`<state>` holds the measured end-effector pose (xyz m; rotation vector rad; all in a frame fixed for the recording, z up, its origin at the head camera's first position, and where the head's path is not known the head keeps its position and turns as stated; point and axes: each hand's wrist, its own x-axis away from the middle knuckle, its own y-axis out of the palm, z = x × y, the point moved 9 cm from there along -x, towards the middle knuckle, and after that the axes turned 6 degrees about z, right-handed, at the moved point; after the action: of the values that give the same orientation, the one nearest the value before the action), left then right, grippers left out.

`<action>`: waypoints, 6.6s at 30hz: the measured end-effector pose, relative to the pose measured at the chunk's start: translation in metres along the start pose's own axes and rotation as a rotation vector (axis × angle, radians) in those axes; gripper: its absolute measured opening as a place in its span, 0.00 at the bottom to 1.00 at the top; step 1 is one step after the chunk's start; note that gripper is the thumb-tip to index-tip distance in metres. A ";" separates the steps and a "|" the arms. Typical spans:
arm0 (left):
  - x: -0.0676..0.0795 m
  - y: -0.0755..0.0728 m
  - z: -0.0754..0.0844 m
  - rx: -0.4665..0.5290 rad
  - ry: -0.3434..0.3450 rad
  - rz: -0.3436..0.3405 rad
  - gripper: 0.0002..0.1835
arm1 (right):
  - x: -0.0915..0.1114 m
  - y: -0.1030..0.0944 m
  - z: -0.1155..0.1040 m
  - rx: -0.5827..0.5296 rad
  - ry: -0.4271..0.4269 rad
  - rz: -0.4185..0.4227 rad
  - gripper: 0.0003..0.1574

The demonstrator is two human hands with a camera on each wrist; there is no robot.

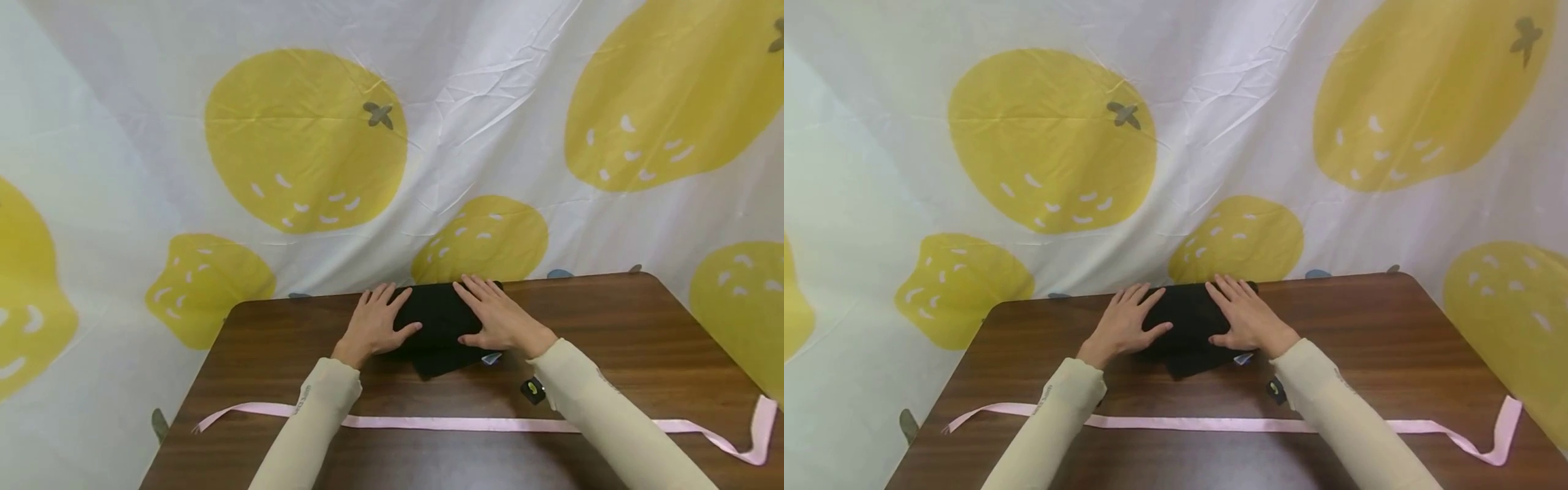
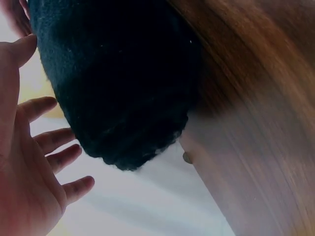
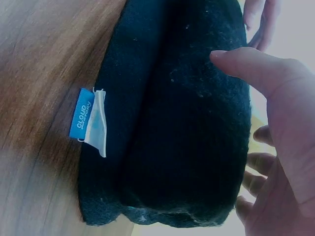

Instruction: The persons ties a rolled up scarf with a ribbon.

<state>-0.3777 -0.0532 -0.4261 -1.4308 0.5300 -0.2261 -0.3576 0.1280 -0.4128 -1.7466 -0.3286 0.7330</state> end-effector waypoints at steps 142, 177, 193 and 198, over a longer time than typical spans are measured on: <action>-0.009 -0.015 0.008 -0.367 0.091 0.199 0.54 | -0.001 -0.019 -0.011 0.343 -0.205 0.276 0.63; 0.008 -0.035 -0.008 -0.116 0.210 0.328 0.58 | 0.028 -0.063 -0.046 0.173 -0.439 0.606 0.65; 0.012 -0.033 -0.011 -0.043 0.270 0.360 0.58 | 0.036 -0.068 -0.066 0.163 -0.466 0.564 0.60; 0.011 -0.031 -0.011 -0.031 0.275 0.361 0.58 | 0.039 -0.066 -0.074 0.220 -0.478 0.548 0.61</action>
<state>-0.3683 -0.0724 -0.3992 -1.3144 1.0092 -0.1253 -0.2718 0.1134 -0.3510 -1.4414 -0.0753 1.5320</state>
